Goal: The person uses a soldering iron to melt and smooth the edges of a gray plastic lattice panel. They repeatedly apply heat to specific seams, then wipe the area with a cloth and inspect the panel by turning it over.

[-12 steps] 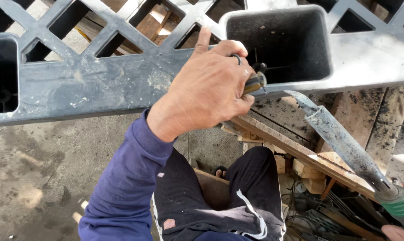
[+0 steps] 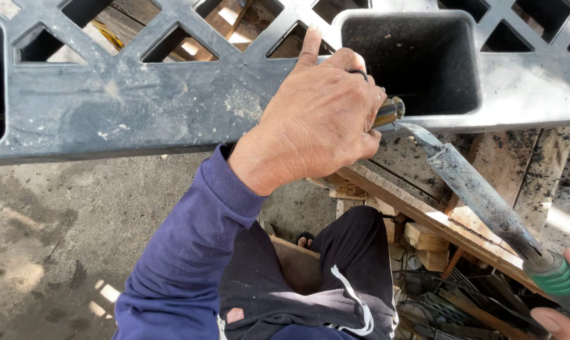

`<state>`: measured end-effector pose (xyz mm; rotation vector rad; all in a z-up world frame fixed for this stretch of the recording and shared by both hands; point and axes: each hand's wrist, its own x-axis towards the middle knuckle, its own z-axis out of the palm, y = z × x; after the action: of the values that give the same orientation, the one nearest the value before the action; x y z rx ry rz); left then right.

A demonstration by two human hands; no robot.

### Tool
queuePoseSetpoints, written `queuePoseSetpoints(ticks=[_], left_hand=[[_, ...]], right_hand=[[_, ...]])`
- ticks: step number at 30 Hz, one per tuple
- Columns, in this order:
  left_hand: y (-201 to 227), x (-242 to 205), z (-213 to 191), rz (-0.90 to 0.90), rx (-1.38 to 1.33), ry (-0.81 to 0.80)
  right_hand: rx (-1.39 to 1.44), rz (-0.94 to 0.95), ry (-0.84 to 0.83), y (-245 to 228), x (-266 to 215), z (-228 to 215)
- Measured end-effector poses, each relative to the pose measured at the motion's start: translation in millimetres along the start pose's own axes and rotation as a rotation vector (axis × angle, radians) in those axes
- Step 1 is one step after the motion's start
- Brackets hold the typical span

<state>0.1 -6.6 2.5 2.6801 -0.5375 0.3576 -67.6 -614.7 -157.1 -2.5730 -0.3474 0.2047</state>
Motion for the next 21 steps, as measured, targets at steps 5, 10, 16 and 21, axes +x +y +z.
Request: queuePoseSetpoints(ticks=[5,10,16,21], left_hand=[[-1.0,0.4,3.2,0.023,-0.017,0.058],[-3.5,-0.1,4.2,0.046,-0.021,0.093],[-3.5,-1.5,6.5,0.053,-0.025,0.111],[-4.2,-0.8,7.9,0.065,-0.01,0.119]], right_hand=[[0.0,-0.049,0.095,-44.4,5.7,7.8],[0.051,-0.028,0.1,-61.6,8.8,5.2],[0.017,-0.033,0.126,-41.6,3.2,7.7],[-0.098,-0.05,0.059,-12.5,17.1,3.9]])
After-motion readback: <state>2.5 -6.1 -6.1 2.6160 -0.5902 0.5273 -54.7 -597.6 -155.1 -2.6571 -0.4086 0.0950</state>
